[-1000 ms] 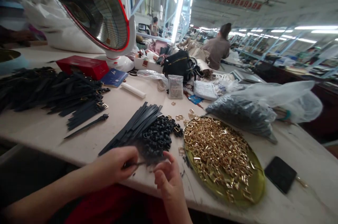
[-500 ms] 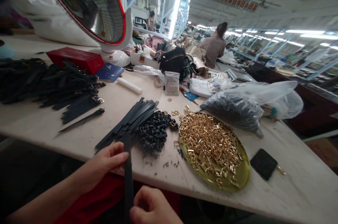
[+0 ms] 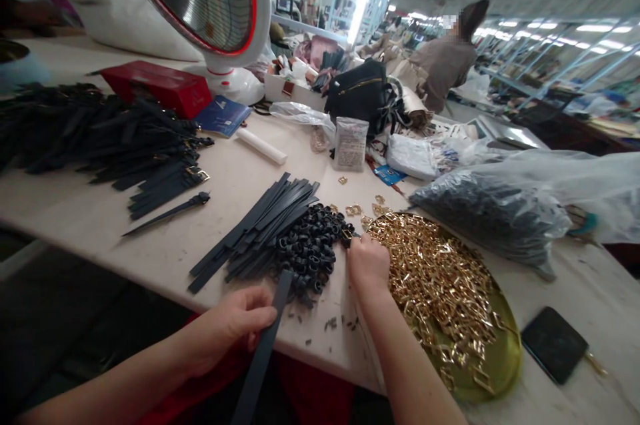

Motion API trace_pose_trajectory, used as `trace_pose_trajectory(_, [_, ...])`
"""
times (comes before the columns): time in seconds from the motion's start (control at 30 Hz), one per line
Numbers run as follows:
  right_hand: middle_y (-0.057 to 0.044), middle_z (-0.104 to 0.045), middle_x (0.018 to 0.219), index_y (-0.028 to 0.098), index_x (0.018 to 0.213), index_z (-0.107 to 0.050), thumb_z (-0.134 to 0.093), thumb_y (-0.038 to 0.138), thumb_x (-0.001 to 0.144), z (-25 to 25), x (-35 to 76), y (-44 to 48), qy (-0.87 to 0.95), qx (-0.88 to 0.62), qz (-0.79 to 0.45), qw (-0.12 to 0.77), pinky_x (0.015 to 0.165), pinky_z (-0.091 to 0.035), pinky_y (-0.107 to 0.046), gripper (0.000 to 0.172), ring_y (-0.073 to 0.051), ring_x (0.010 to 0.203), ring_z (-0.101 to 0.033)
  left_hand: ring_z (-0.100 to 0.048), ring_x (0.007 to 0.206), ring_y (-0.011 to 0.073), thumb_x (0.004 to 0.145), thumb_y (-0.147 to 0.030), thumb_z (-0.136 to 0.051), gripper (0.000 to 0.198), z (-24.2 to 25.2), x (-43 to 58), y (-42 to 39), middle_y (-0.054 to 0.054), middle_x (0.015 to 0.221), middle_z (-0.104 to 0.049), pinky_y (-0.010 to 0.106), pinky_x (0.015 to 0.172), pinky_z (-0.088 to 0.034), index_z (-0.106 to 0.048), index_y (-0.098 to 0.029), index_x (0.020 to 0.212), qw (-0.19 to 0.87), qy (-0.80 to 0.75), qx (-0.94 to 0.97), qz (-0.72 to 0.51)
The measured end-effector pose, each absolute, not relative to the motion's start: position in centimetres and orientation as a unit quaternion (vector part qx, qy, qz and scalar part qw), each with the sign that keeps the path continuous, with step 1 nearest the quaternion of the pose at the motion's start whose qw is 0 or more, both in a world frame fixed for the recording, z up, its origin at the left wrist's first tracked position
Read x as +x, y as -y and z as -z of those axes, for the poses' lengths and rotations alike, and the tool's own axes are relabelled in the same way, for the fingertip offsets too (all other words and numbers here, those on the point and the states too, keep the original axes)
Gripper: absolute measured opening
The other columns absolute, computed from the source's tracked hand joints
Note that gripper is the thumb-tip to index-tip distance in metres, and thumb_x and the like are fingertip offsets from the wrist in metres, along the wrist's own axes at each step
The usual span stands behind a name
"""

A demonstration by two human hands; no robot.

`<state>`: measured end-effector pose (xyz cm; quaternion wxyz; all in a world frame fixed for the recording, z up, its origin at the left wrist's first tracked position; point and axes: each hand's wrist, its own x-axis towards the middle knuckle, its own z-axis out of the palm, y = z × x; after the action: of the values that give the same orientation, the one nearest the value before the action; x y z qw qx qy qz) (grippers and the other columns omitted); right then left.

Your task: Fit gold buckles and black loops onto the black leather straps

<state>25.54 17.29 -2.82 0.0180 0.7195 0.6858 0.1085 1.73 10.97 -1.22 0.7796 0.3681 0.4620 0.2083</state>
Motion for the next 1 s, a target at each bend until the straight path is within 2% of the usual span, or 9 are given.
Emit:
trace_pose_trajectory(0.13, [-0.014,-0.058,0.081,0.012,0.073,-0.060,-0.049,0.017,0.080,2.7,25.8,-16.9,-0.698,0.711,-0.089,0.010,0.059,-0.031,-0.032,0.014,-0.025,0.073,-0.054,-0.041,0.044,0.0055,0.061,-0.028,-0.057,0.019,1.1,1.9,-11.1,-0.006,0.052,-0.049,0.017,0.043,-0.030,-0.044,-0.016,0.068,0.799,-0.451,0.336,-0.212])
trace_pose_trajectory(0.3, [-0.012,-0.059,0.086,0.015,0.069,-0.057,-0.048,0.013,0.079,2.4,25.8,-15.9,-0.726,0.684,-0.013,-0.070,0.071,-0.035,-0.033,0.014,-0.023,0.083,-0.053,-0.054,0.059,0.0098,0.062,-0.026,-0.060,0.022,1.0,1.9,-10.6,-0.001,0.067,-0.058,0.020,0.054,-0.039,-0.047,-0.016,0.075,0.819,-0.433,0.300,-0.228])
trace_pose_trajectory(0.37, [-0.011,-0.060,0.084,0.015,0.070,-0.056,-0.048,0.014,0.079,2.4,25.5,-15.3,-0.723,0.679,0.028,-0.125,0.076,-0.037,-0.033,0.012,-0.022,0.084,-0.053,-0.047,0.047,0.0073,0.064,-0.033,-0.062,0.027,1.2,1.9,-10.2,-0.004,0.059,-0.054,0.019,0.046,-0.033,-0.043,-0.017,0.075,0.816,-0.422,0.320,-0.230])
trace_pose_trajectory(0.47, [-0.009,-0.060,0.082,0.013,0.089,-0.054,-0.043,0.025,0.084,2.1,24.5,-13.6,-0.691,0.686,0.088,-0.212,0.069,-0.043,-0.031,0.017,-0.018,0.073,-0.056,-0.025,0.039,0.0042,0.064,-0.055,-0.062,0.044,1.5,1.9,-9.8,-0.010,0.051,-0.036,0.019,0.039,-0.017,-0.041,-0.019,0.079,0.792,-0.406,0.388,-0.238])
trace_pose_trajectory(0.6, [-0.007,-0.063,0.089,0.015,0.114,-0.047,-0.042,0.040,0.086,1.5,22.1,-10.1,-0.542,0.639,0.369,-0.403,0.065,-0.050,-0.026,0.038,-0.011,0.066,-0.059,-0.030,0.049,0.0084,0.073,-0.071,-0.037,0.060,1.0,1.9,-9.7,-0.007,0.057,-0.035,0.022,0.046,-0.023,-0.050,-0.015,0.091,0.709,-0.408,0.514,-0.259])
trace_pose_trajectory(0.67, [-0.004,-0.065,0.087,0.018,0.105,-0.056,-0.060,0.041,0.076,1.2,20.7,-8.3,-0.352,0.557,0.561,-0.501,0.067,-0.050,-0.024,0.038,-0.008,0.065,-0.059,-0.037,0.059,0.0111,0.076,-0.070,-0.032,0.062,0.6,2.0,-9.7,-0.004,0.063,-0.041,0.023,0.055,-0.030,-0.053,-0.014,0.092,0.662,-0.399,0.577,-0.262])
trace_pose_trajectory(0.73, [-0.003,-0.066,0.081,0.017,0.093,-0.063,-0.074,0.035,0.063,0.9,19.4,-6.9,-0.204,0.492,0.653,-0.538,0.064,-0.050,-0.019,0.037,-0.007,0.061,-0.059,-0.041,0.068,0.0132,0.077,-0.068,-0.033,0.060,0.5,2.0,-9.7,-0.002,0.071,-0.046,0.024,0.063,-0.033,-0.055,-0.013,0.090,0.638,-0.381,0.617,-0.259])
trace_pose_trajectory(0.87, [-0.001,-0.067,0.079,0.016,0.086,-0.066,-0.080,0.025,0.056,0.6,17.7,-5.5,-0.115,0.456,0.688,-0.552,0.060,-0.050,-0.017,0.034,-0.005,0.059,-0.059,-0.046,0.070,0.0141,0.084,-0.055,-0.033,0.046,0.8,2.1,-9.6,-0.001,0.073,-0.052,0.023,0.065,-0.035,-0.055,-0.014,0.081,0.595,-0.387,0.657,-0.255])
trace_pose_trajectory(1.0, [0.000,-0.067,0.080,0.019,0.088,-0.066,-0.078,0.031,0.060,1.5,17.4,-4.9,-0.165,0.487,0.660,-0.548,0.064,-0.049,-0.019,0.033,-0.007,0.062,-0.059,-0.050,0.069,0.0141,0.087,-0.041,-0.037,0.033,0.9,1.9,-9.2,-0.002,0.072,-0.058,0.022,0.063,-0.035,-0.058,-0.016,0.079,0.535,-0.407,0.707,-0.218])
